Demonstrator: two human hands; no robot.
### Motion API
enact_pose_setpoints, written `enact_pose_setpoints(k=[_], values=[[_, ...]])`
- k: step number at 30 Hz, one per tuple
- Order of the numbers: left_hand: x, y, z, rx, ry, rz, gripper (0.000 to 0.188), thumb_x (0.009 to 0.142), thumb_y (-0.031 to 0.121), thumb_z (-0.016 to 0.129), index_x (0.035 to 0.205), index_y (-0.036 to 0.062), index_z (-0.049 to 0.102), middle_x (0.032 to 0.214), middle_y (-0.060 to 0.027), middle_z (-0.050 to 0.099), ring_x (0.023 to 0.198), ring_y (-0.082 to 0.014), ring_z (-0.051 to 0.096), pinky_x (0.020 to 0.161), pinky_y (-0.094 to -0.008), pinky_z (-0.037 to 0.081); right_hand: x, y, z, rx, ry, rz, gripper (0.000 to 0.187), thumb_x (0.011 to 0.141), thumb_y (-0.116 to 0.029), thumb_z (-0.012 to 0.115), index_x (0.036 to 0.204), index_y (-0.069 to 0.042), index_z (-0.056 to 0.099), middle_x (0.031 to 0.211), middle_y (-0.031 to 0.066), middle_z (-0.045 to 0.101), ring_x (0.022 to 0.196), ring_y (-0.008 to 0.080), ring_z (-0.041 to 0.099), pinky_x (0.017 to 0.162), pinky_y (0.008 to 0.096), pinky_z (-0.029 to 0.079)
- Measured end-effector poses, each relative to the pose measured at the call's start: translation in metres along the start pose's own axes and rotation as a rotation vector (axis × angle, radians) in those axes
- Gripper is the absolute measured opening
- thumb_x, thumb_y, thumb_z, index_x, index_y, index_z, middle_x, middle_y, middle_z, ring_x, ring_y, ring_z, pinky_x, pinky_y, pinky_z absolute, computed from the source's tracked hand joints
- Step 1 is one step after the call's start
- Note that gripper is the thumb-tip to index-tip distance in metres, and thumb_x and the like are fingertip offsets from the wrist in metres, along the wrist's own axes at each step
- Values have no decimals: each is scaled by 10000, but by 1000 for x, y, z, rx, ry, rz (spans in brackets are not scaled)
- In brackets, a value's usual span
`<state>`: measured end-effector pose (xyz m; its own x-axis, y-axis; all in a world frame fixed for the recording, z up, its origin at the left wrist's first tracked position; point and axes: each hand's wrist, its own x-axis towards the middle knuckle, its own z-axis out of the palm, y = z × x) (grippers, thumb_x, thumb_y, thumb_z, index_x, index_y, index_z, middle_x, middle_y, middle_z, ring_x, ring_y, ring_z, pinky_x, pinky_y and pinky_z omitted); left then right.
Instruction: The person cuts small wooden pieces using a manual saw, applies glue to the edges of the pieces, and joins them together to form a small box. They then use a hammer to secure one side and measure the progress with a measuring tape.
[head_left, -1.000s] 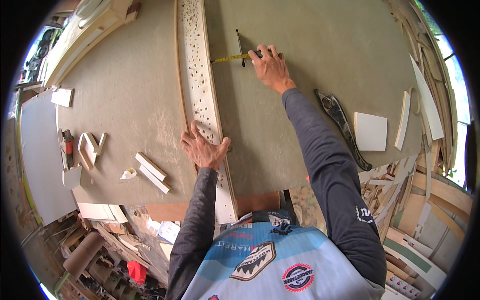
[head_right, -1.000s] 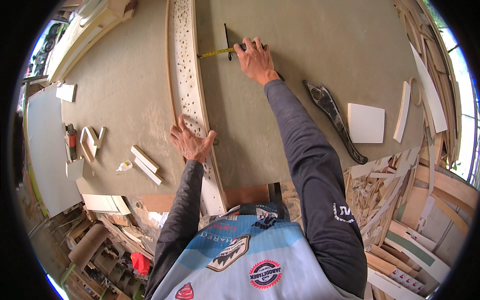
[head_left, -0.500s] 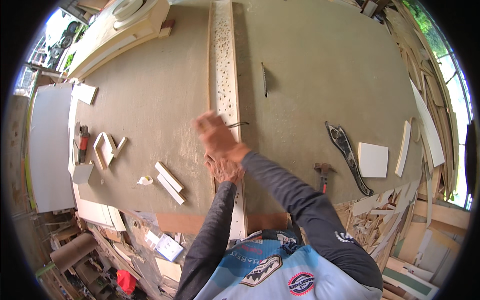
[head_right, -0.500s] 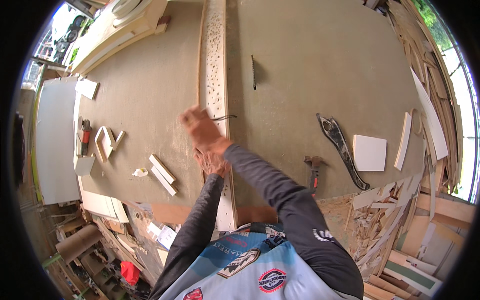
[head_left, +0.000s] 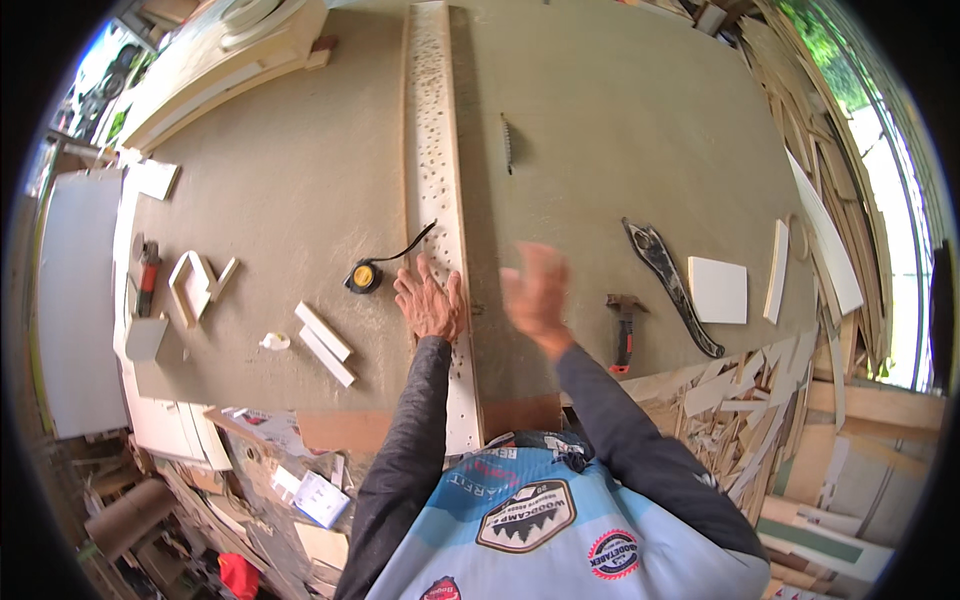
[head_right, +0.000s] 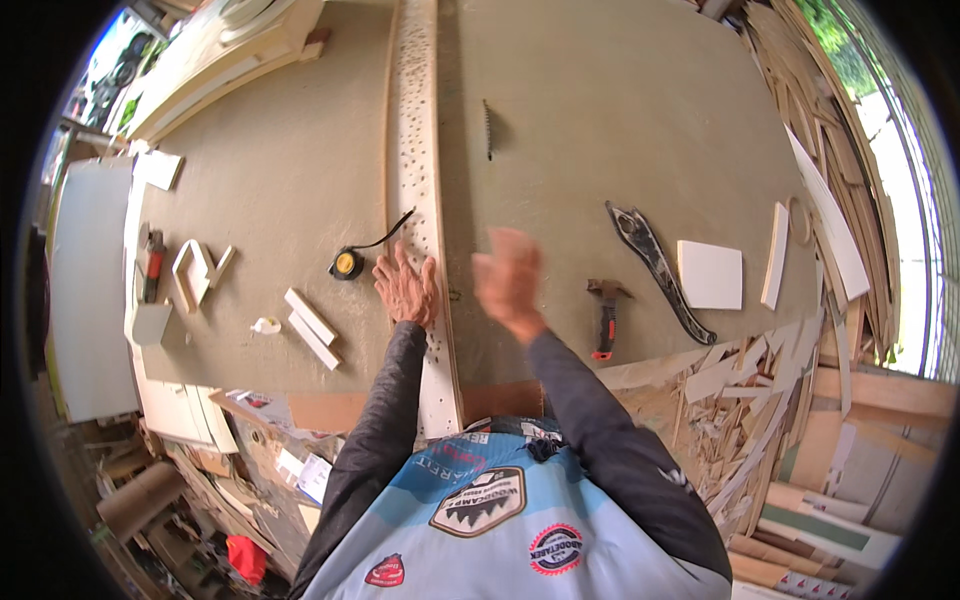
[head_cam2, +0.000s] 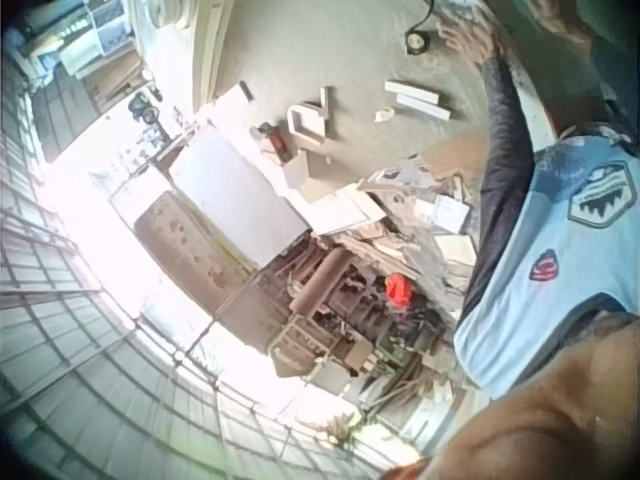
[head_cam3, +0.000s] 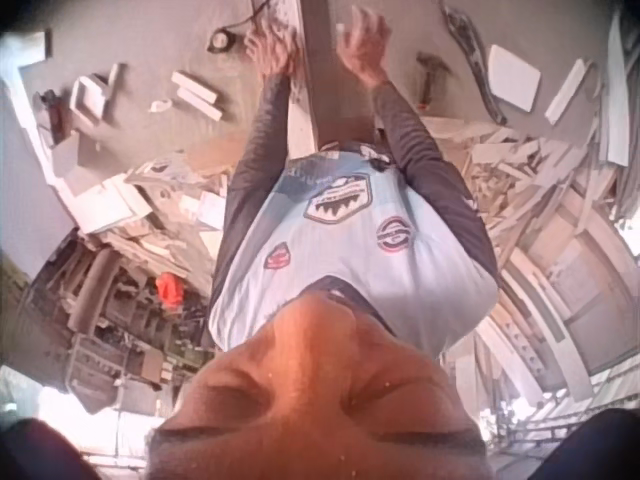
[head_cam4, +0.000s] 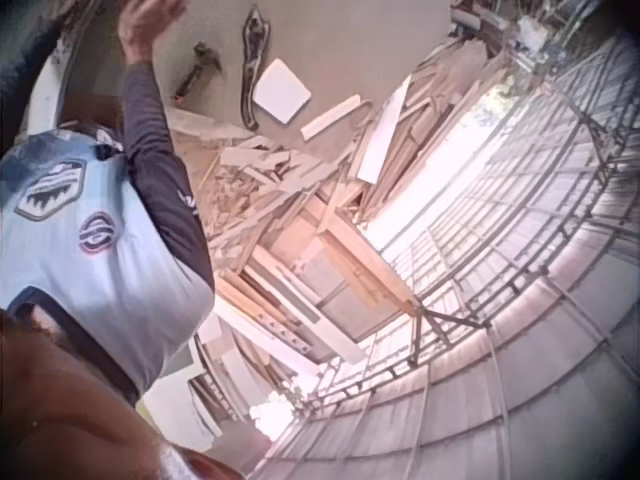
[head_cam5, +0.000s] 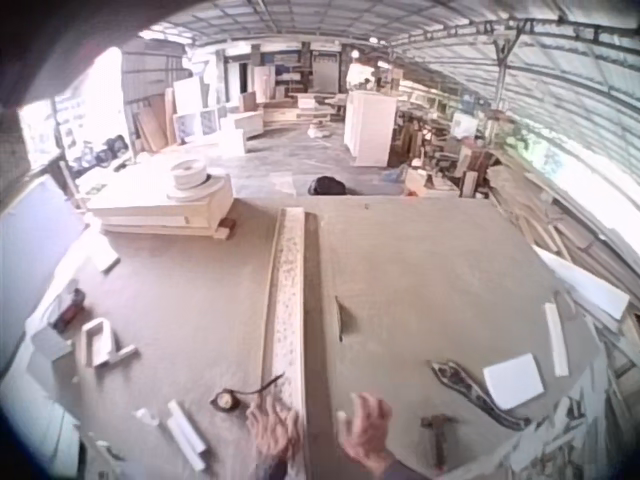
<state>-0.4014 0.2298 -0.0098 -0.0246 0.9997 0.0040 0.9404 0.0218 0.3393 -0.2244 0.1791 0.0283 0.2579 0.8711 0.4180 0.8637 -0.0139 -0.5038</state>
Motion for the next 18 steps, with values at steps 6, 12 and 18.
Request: enact_pose_setpoints(k=[6, 12, 18], values=[[18, -77, -11, -412, -51, 294, 638, 941, 205, 627, 1546, 148, 430, 1266, -167, 533, 1197, -362, 485, 1074, -487, 391, -136, 98, -104, -495, -144, 559, 640, 942, -342, 693, 1423, -5, 440, 1352, 242, 496, 1255, 447, 486, 1054, 575, 382], [16, -84, 9, -464, 75, 191, 783, 913, 364, 722, 1578, 136, 377, 1282, -165, 515, 1198, -374, 471, 1094, -510, 358, -146, 109, -96, -153, -175, 740, 556, 961, -317, 693, 1326, 21, 444, 1215, 256, 537, 1161, 432, 553, 973, 540, 442], [17, -67, -8, -416, 40, 199, 823, 828, 456, 818, 1477, 65, 498, 1293, -179, 504, 1235, -387, 454, 1116, -510, 355, -125, 2, -84, 658, -278, 625, 491, 974, -302, 701, 1268, 6, 455, 901, 144, 629, 634, 295, 637, 558, 418, 524]])
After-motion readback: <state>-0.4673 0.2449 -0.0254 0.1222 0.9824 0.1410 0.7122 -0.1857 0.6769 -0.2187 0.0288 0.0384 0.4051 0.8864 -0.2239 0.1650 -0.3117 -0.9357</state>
